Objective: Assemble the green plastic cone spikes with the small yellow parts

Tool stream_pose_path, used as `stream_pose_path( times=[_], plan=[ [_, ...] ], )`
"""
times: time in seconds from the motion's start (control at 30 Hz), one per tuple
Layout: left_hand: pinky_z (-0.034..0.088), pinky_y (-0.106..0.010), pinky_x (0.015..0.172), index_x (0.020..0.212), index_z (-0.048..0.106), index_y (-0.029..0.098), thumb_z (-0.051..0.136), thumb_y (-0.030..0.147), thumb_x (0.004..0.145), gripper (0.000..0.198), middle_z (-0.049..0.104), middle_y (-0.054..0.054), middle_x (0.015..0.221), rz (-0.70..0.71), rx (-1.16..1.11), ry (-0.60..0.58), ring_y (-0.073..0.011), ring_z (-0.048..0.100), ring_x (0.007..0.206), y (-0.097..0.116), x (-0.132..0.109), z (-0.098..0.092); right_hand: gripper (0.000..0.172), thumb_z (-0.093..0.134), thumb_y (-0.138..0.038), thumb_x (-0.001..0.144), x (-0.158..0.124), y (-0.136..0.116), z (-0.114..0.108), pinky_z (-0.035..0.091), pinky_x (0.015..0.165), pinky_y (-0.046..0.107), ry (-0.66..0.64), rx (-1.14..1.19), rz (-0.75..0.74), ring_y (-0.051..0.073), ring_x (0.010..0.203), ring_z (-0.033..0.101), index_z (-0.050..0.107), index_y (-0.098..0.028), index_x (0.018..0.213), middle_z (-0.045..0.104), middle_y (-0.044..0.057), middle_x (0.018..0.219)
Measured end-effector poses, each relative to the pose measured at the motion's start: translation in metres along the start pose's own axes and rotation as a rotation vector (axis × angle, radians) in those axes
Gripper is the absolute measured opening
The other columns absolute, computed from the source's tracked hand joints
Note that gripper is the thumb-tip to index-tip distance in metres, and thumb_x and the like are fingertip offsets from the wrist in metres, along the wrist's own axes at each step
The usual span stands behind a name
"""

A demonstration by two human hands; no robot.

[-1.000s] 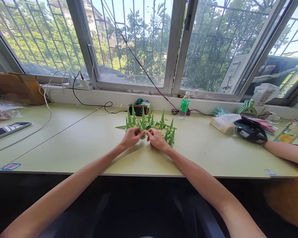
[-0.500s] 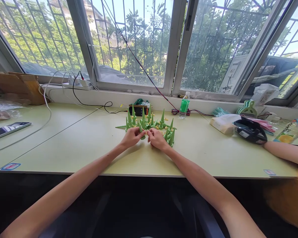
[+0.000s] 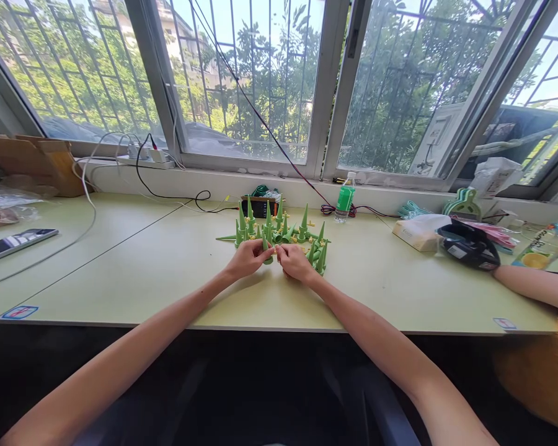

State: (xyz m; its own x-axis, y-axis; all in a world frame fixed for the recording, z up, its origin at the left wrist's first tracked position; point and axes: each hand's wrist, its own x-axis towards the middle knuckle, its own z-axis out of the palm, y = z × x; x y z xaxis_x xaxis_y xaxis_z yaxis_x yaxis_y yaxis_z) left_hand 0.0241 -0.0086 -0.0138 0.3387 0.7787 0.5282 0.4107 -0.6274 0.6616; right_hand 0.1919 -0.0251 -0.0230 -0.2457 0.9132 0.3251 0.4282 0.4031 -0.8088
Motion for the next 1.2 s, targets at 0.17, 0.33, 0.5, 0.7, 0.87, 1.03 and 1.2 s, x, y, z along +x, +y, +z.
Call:
stream_pose_path(
  times=[0.17, 0.33, 0.5, 0.7, 0.87, 1.03, 1.2],
  plan=[
    [0.025, -0.023, 0.048, 0.07, 0.062, 0.014, 0.06, 0.05, 0.081, 0.037, 0.038, 0.005, 0.052, 0.008, 0.004, -0.015, -0.0083, 0.031, 0.051, -0.001, 0.0, 0.0, 0.043, 0.037, -0.047, 0.095, 0.0, -0.003, 0.0, 0.036, 0.037, 0.023, 0.009, 0.001, 0.019, 0.01, 0.03, 0.045, 0.043, -0.021, 0.061, 0.044, -0.005, 0.041],
    [0.027, -0.022, 0.049, 0.07, 0.062, 0.014, 0.06, 0.044, 0.082, 0.033, 0.041, 0.004, 0.052, -0.005, 0.056, 0.011, -0.0082, 0.035, 0.05, -0.004, 0.001, 0.001, 0.027, 0.043, -0.044, 0.093, 0.002, -0.001, 0.0, 0.034, 0.031, 0.022, 0.018, 0.086, 0.056, 0.009, 0.032, 0.047, 0.046, -0.021, 0.078, 0.058, -0.003, 0.062],
    [0.026, -0.022, 0.048, 0.07, 0.063, 0.014, 0.061, 0.042, 0.082, 0.031, 0.041, 0.005, 0.051, -0.016, 0.058, 0.038, -0.008, 0.035, 0.05, -0.006, 0.002, 0.001, 0.022, 0.045, -0.04, 0.092, 0.002, 0.003, 0.001, 0.033, 0.029, 0.021, 0.007, 0.125, 0.053, 0.008, 0.034, 0.05, 0.046, -0.021, 0.081, 0.059, -0.001, 0.072],
    [0.027, -0.021, 0.048, 0.082, 0.064, 0.014, 0.065, 0.038, 0.078, 0.024, 0.04, 0.006, 0.053, 0.007, -0.008, -0.044, -0.0077, 0.034, 0.051, -0.003, 0.0, -0.001, 0.024, 0.045, -0.04, 0.092, 0.003, 0.006, 0.001, 0.034, 0.032, 0.021, 0.04, 0.123, 0.022, 0.008, 0.035, 0.05, 0.045, -0.02, 0.077, 0.057, -0.002, 0.07],
    [0.029, -0.02, 0.049, 0.084, 0.065, 0.014, 0.066, 0.032, 0.076, 0.019, 0.039, 0.008, 0.052, 0.018, 0.031, -0.012, -0.0074, 0.034, 0.05, -0.003, 0.0, -0.001, 0.026, 0.046, -0.042, 0.091, 0.006, 0.01, 0.001, 0.036, 0.036, 0.021, 0.052, 0.123, -0.003, 0.008, 0.036, 0.05, 0.046, -0.02, 0.077, 0.054, -0.004, 0.065],
    [0.03, -0.02, 0.05, 0.082, 0.065, 0.015, 0.065, 0.03, 0.078, 0.016, 0.038, 0.008, 0.05, 0.092, 0.071, 0.031, -0.0069, 0.033, 0.048, -0.004, 0.0, 0.0, 0.026, 0.047, -0.042, 0.09, 0.006, 0.011, 0.002, 0.036, 0.037, 0.022, 0.07, 0.137, -0.02, 0.009, 0.035, 0.049, 0.045, -0.021, 0.076, 0.051, -0.005, 0.062],
    [0.032, -0.02, 0.05, 0.084, 0.068, 0.016, 0.063, 0.029, 0.081, 0.014, 0.043, 0.007, 0.049, 0.167, 0.12, 0.072, -0.007, 0.035, 0.047, -0.007, 0.0, 0.001, 0.025, 0.049, -0.042, 0.089, 0.003, 0.005, 0.0, 0.036, 0.037, 0.023, 0.104, 0.142, -0.049, 0.009, 0.035, 0.048, 0.047, -0.021, 0.077, 0.05, -0.005, 0.061]
  ],
)
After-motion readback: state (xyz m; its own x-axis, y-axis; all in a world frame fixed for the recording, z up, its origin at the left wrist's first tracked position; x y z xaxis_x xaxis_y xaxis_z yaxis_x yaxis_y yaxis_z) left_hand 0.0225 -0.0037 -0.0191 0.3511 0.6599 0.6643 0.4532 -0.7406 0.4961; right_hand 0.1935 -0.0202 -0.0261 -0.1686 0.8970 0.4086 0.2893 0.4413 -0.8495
